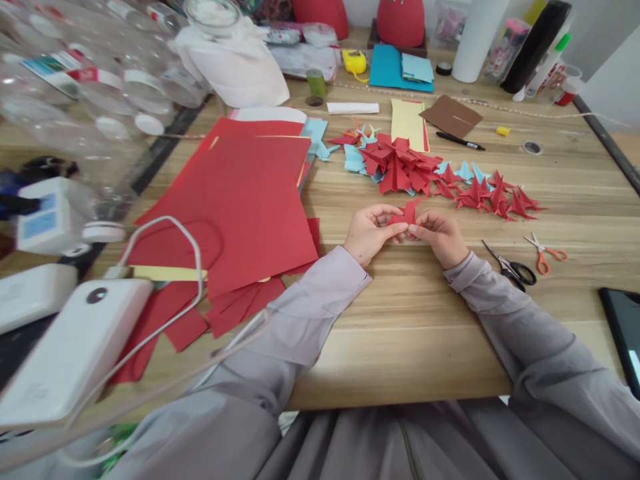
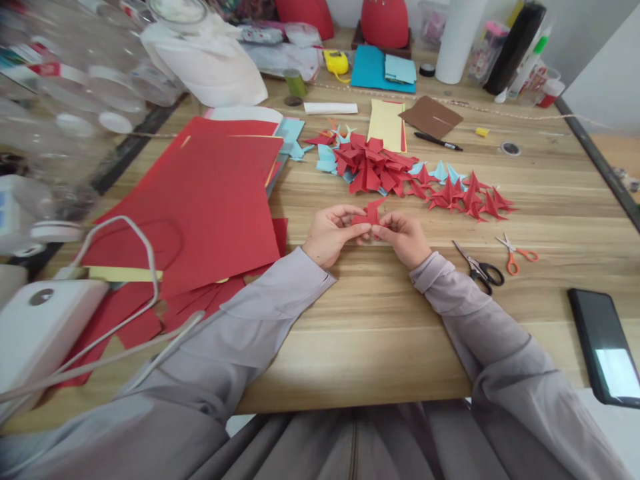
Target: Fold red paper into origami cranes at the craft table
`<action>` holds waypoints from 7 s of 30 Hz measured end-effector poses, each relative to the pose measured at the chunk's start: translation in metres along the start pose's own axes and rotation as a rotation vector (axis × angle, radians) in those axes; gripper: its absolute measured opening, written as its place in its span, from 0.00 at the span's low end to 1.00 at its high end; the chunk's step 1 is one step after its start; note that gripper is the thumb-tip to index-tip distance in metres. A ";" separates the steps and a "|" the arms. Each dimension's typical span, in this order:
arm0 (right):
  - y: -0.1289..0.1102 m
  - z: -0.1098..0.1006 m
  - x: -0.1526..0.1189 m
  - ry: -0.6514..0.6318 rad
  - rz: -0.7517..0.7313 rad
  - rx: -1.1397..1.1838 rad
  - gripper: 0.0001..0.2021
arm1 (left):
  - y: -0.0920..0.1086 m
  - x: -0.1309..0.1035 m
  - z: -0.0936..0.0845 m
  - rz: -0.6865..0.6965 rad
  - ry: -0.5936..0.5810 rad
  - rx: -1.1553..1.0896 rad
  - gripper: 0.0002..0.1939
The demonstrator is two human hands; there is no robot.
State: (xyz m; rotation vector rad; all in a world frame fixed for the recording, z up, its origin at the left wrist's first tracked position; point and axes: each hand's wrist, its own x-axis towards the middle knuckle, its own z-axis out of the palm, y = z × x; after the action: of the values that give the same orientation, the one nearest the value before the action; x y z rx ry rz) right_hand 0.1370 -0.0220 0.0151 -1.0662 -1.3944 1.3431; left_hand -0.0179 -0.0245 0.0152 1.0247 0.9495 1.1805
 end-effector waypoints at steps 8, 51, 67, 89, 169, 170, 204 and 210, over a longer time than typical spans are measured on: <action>0.000 -0.003 0.000 -0.017 0.048 0.073 0.17 | 0.005 0.001 -0.002 -0.054 -0.052 -0.061 0.21; 0.001 -0.005 0.001 0.019 -0.056 0.065 0.14 | 0.001 0.001 -0.002 -0.005 -0.049 -0.011 0.17; -0.003 -0.002 0.000 0.104 -0.066 -0.075 0.20 | 0.002 -0.002 0.000 0.009 -0.091 0.034 0.14; -0.001 -0.002 0.000 0.073 0.004 0.123 0.13 | 0.002 0.002 0.000 0.076 0.140 -0.132 0.16; 0.004 -0.006 0.006 0.170 0.030 0.202 0.17 | -0.017 0.007 -0.008 0.326 -0.138 0.183 0.17; 0.005 -0.006 0.006 0.163 0.028 0.201 0.17 | -0.017 0.008 -0.008 0.343 -0.127 0.208 0.17; 0.006 -0.001 0.002 0.048 -0.161 0.075 0.18 | -0.007 -0.002 0.001 0.250 0.002 0.136 0.12; 0.006 -0.001 0.002 0.070 -0.108 0.031 0.18 | -0.004 -0.003 0.001 0.225 0.025 0.149 0.11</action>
State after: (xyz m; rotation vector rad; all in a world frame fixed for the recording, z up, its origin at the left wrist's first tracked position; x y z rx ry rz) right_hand 0.1376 -0.0200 0.0089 -0.9944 -1.3558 1.2344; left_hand -0.0167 -0.0278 0.0117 1.2647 0.9709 1.3252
